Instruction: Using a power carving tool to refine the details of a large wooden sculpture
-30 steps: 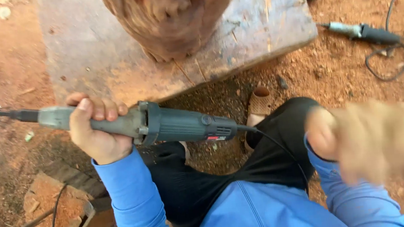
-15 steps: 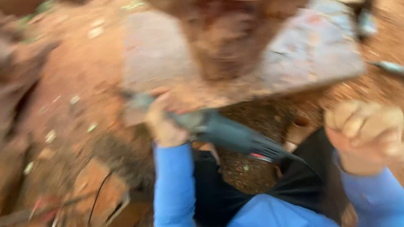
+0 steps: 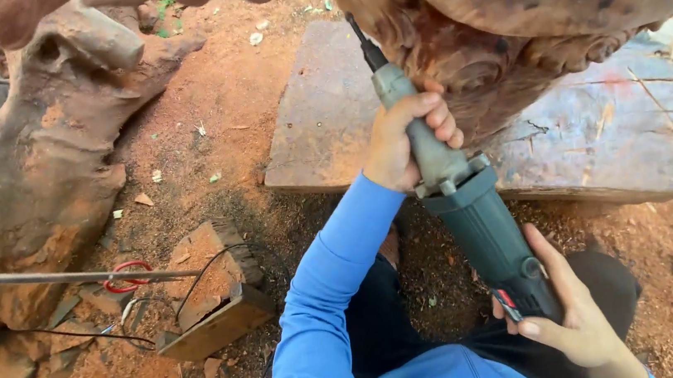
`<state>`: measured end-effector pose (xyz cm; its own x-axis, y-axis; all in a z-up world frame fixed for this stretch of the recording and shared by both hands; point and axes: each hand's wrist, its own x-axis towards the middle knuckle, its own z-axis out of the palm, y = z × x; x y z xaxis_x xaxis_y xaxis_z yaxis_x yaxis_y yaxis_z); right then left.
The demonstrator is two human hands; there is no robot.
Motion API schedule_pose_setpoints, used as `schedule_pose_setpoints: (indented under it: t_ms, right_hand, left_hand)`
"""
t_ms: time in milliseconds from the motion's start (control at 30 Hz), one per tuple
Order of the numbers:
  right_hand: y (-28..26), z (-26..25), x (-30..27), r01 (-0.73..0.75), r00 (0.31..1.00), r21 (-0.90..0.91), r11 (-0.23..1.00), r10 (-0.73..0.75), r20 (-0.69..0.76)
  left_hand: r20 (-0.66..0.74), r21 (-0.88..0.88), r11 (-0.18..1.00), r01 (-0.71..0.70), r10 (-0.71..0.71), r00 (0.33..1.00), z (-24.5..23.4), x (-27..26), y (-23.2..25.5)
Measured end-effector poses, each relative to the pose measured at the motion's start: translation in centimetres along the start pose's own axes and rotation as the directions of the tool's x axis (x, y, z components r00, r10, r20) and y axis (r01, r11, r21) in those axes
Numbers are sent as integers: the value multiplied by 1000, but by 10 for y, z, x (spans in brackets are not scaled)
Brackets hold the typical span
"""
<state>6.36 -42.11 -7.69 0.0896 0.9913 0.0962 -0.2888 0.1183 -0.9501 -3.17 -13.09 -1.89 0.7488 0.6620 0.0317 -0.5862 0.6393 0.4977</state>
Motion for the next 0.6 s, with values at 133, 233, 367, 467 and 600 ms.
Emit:
schedule_pose_setpoints:
  t_ms: [133, 233, 367, 467, 600]
  right_hand:
    - [-13, -8, 23, -12, 1000, 7, 1000, 12, -5]
    - [-22, -8, 45, -15, 997, 69, 997, 9, 79]
    - [-23, -2, 71, 11, 1000, -28, 1000, -11, 3]
    - [-20, 4, 89, 24, 997, -93, 995, -30, -64]
    - [-25, 19, 109, 92, 994, -29, 995, -94, -60]
  left_hand:
    - [109, 39, 999, 2, -6, 994, -2, 26, 13]
    - [129, 159, 986, -40, 20, 991, -4, 41, 27]
    - [304, 208, 973, -104, 37, 952, -5, 62, 53]
    - [348, 245, 960, -136, 44, 936, -6, 79, 68]
    - [342, 242, 950, -198, 107, 934, -8, 97, 81]
